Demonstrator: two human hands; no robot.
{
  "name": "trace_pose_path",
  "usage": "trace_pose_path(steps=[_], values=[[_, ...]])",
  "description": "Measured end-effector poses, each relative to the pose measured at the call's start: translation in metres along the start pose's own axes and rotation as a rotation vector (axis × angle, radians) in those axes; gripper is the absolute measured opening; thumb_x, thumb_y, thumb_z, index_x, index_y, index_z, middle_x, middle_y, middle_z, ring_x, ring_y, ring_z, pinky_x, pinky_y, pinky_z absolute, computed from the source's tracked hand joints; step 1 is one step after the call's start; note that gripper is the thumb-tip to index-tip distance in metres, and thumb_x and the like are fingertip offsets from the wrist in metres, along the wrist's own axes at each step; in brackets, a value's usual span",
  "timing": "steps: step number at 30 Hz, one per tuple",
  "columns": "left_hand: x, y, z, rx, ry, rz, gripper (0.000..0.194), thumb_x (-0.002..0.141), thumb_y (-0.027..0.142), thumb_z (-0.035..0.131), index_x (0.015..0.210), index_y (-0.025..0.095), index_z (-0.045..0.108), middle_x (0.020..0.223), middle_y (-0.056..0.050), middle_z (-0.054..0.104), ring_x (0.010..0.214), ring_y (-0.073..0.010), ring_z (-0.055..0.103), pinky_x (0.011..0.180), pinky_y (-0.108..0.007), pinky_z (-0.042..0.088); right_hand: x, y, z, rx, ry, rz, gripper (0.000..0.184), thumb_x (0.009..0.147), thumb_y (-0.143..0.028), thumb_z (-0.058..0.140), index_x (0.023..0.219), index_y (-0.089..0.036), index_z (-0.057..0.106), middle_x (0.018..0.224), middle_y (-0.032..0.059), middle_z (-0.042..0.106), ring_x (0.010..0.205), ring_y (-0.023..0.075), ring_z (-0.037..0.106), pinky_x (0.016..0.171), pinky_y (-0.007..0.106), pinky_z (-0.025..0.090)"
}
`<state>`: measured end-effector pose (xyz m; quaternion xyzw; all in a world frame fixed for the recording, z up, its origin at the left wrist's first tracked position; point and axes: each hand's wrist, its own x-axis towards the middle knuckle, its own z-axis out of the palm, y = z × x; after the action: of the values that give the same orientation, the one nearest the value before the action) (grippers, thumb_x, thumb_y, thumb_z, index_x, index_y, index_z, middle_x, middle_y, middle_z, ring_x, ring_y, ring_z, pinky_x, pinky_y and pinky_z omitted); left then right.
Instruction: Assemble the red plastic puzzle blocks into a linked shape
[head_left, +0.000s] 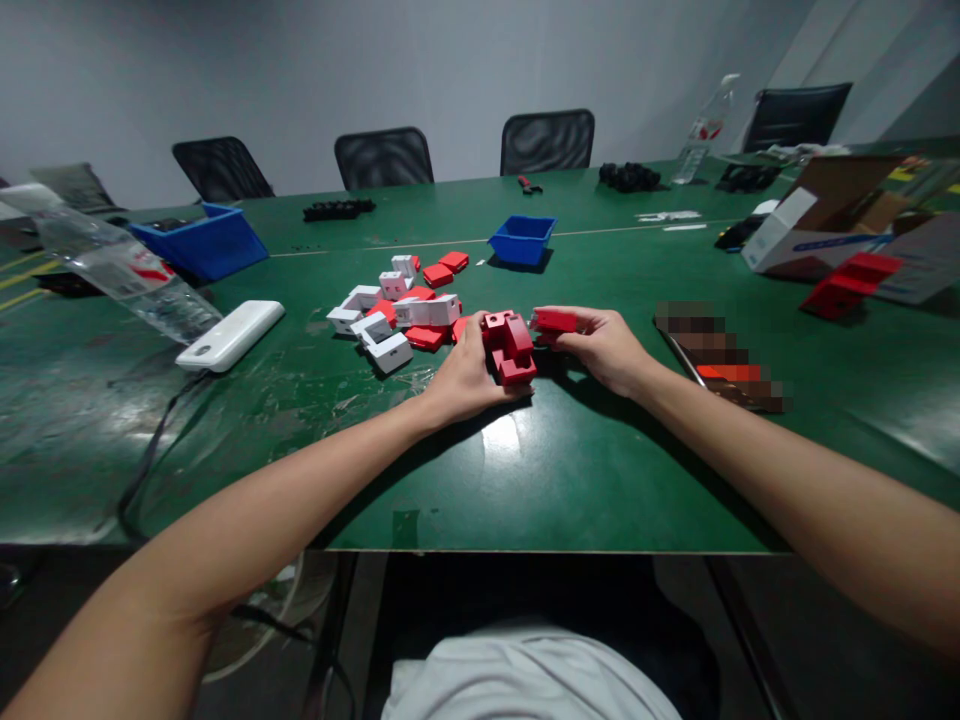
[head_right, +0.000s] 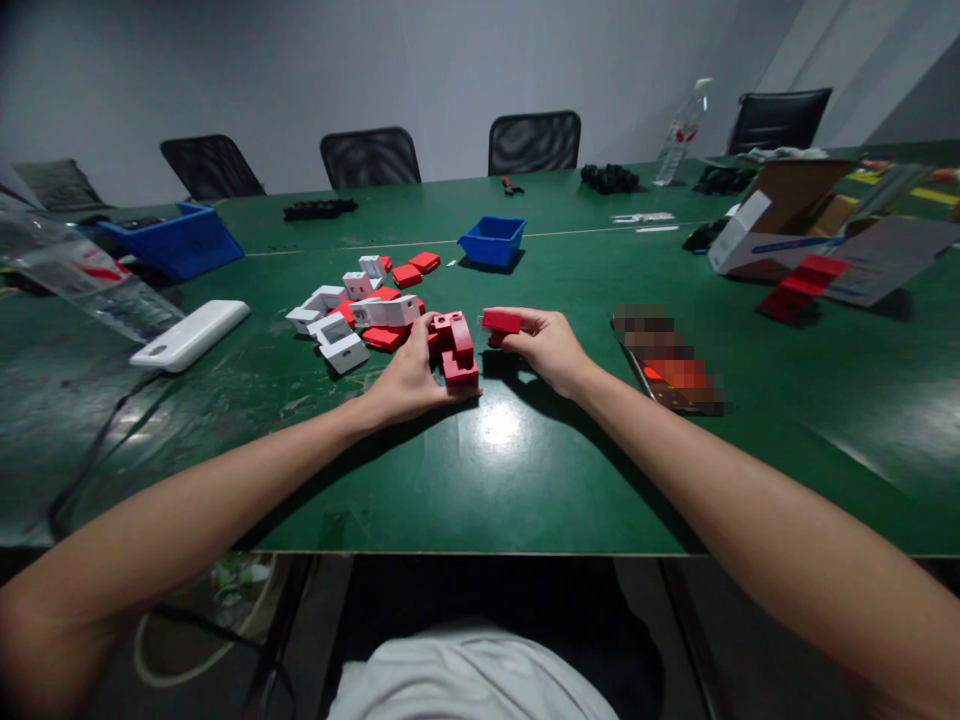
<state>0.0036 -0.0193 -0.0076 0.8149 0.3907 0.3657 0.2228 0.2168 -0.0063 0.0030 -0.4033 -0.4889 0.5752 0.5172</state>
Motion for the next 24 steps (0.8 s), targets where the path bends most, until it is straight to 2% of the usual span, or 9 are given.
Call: trace_pose_path(steps=[4,7,10,16,21,24], values=[[0.0,-0.0001,-0.0001,-0.006,0.0,-0.01,0.094,0.06,0.043,0.088,0.131,0.018,0.032,0.132,-0.018,0.051,0.121,-0.0326,0.056,0.106,-0.054,0.048,-0.0001,-0.0009,0.001,0.07,-0.031,0.023,0.042,0.054,-0.008,0.079,0.094,-0.022,0.079,0.093,0.002,0.079,0.084,0.016,0.071,0.093,0.034,0.052],[0.0001,-0.0001,-0.0004,-0.002,0.007,-0.003,0.095,0.059,0.043,0.088,0.131,0.017,0.032,0.132,-0.018,0.05,0.122,-0.0329,0.055,0.106,-0.054,0.047,-0.0006,-0.004,0.0018,0.088,-0.031,0.05,0.033,0.06,-0.014,0.081,0.092,-0.02,0.079,0.095,0.005,0.078,0.089,0.0182,0.071,0.098,0.036,0.052],[0.0002,0.0006,-0.0007,-0.005,0.003,0.004,0.093,0.06,0.042,0.088,0.131,0.017,0.033,0.132,-0.018,0.051,0.123,-0.0328,0.056,0.106,-0.053,0.047,0.0003,-0.0051,0.0004,0.083,-0.009,0.051,0.023,0.065,-0.019,0.082,0.088,-0.018,0.079,0.094,0.007,0.078,0.086,0.0178,0.07,0.095,0.036,0.054],[0.0001,0.0005,0.0003,-0.016,0.004,-0.007,0.093,0.06,0.042,0.088,0.132,0.018,0.034,0.133,-0.017,0.051,0.123,-0.0329,0.056,0.106,-0.054,0.047,0.0046,0.0009,-0.0048,0.108,0.041,0.046,0.04,0.058,-0.01,0.088,0.094,-0.021,0.075,0.092,0.0025,0.077,0.082,0.0141,0.071,0.089,0.03,0.057],[0.0,0.0003,0.0002,-0.022,0.002,-0.013,0.095,0.059,0.042,0.089,0.132,0.017,0.033,0.133,-0.018,0.051,0.123,-0.0326,0.056,0.106,-0.053,0.048,0.0044,0.0023,-0.0057,0.058,-0.017,0.093,0.027,0.064,-0.015,0.087,0.088,-0.016,0.075,0.09,0.0052,0.076,0.081,0.0146,0.07,0.091,0.031,0.057],[-0.0001,0.0006,0.0,-0.023,0.002,-0.016,0.093,0.06,0.042,0.088,0.131,0.017,0.034,0.133,-0.018,0.051,0.122,-0.0321,0.056,0.105,-0.052,0.048,0.0035,0.0013,-0.004,0.071,-0.022,0.073,0.024,0.068,-0.015,0.086,0.088,-0.016,0.073,0.089,0.0037,0.075,0.081,0.0141,0.07,0.086,0.03,0.059]])
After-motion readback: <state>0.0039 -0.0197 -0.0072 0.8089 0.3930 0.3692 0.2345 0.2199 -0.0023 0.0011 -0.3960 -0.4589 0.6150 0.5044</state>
